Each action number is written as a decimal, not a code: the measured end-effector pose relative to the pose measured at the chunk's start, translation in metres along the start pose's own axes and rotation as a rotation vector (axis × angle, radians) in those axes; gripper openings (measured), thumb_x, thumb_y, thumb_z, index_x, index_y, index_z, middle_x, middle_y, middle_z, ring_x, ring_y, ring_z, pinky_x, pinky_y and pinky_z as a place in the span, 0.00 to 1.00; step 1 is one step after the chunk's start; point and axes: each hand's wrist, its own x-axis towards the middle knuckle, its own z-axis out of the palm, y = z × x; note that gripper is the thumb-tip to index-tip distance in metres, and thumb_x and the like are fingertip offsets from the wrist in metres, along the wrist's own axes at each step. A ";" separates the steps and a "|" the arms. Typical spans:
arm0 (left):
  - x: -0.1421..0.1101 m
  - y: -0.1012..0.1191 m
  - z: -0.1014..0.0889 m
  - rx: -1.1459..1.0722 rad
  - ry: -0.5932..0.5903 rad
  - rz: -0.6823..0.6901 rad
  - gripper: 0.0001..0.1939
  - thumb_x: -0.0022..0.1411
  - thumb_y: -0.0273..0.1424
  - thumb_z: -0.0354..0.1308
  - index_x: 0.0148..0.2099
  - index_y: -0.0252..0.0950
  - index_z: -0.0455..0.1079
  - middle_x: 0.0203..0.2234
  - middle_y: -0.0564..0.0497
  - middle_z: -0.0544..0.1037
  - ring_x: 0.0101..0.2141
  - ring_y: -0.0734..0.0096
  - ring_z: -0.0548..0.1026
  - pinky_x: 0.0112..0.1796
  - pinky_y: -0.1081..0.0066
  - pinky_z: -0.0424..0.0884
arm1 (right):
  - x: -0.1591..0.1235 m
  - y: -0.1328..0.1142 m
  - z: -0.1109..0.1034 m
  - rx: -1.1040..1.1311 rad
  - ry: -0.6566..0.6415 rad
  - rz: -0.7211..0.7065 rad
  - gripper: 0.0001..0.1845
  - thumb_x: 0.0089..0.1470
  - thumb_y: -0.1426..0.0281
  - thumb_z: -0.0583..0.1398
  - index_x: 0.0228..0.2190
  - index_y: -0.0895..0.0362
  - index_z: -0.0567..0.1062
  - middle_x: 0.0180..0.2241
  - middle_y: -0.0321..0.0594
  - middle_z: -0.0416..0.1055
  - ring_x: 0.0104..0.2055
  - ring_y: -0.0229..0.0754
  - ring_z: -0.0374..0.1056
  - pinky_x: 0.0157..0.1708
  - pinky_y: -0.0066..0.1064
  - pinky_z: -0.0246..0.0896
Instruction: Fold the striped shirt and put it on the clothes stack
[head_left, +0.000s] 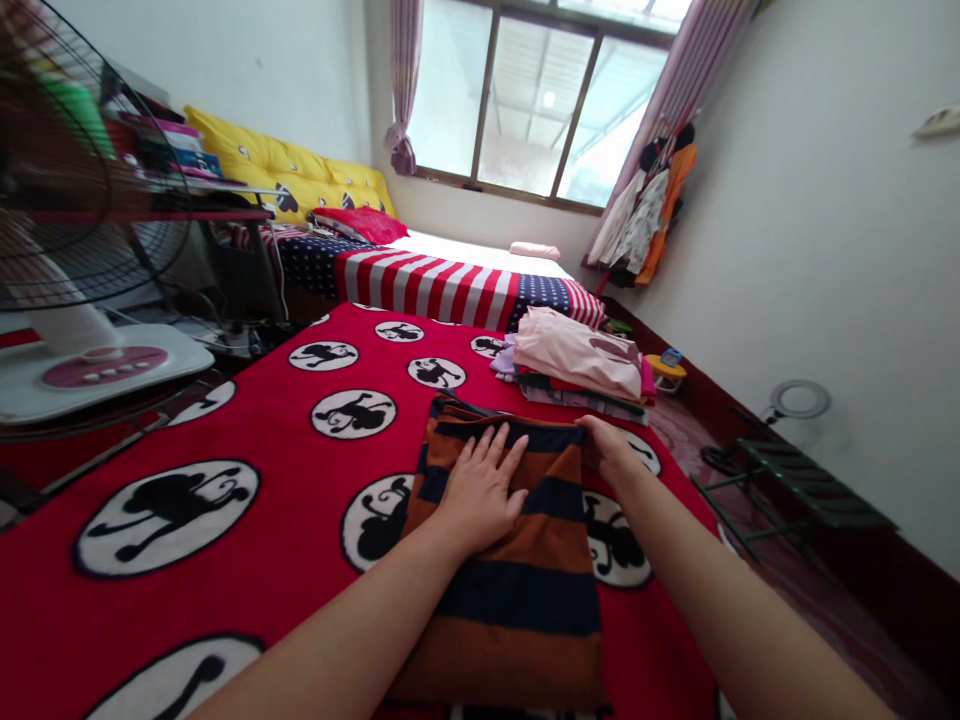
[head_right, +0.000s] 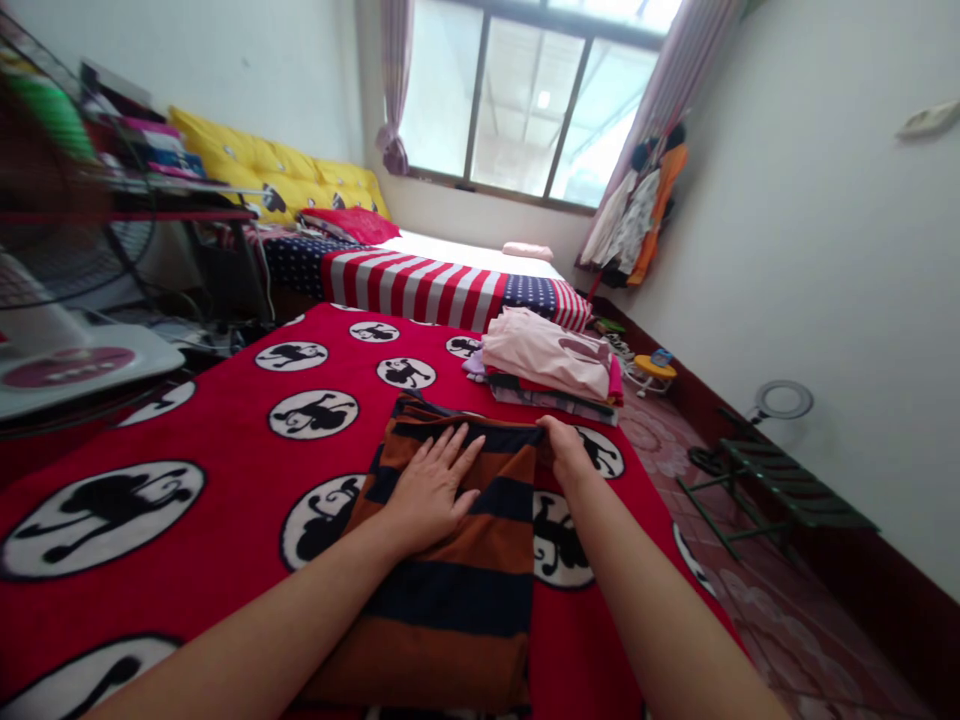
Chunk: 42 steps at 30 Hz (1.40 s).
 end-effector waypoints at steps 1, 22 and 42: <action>0.000 0.000 0.000 -0.001 0.000 0.000 0.36 0.61 0.41 0.54 0.68 0.42 0.47 0.67 0.44 0.48 0.65 0.55 0.47 0.61 0.53 0.47 | -0.003 -0.001 0.000 -0.010 0.036 -0.036 0.07 0.46 0.68 0.57 0.20 0.54 0.65 0.19 0.38 0.69 0.22 0.41 0.67 0.23 0.32 0.65; 0.000 -0.003 -0.002 0.009 -0.041 -0.024 0.38 0.62 0.52 0.48 0.68 0.40 0.49 0.66 0.44 0.49 0.65 0.56 0.48 0.61 0.53 0.47 | -0.137 0.035 0.003 -0.537 -0.033 -0.978 0.16 0.58 0.67 0.57 0.48 0.56 0.66 0.52 0.48 0.64 0.54 0.48 0.62 0.52 0.40 0.60; 0.011 -0.021 -0.008 -0.010 -0.029 -0.059 0.28 0.64 0.41 0.50 0.64 0.37 0.58 0.66 0.42 0.50 0.65 0.56 0.47 0.61 0.50 0.47 | -0.175 0.010 -0.002 -0.633 -0.407 -0.838 0.10 0.60 0.65 0.54 0.40 0.53 0.73 0.41 0.41 0.73 0.43 0.43 0.69 0.43 0.33 0.62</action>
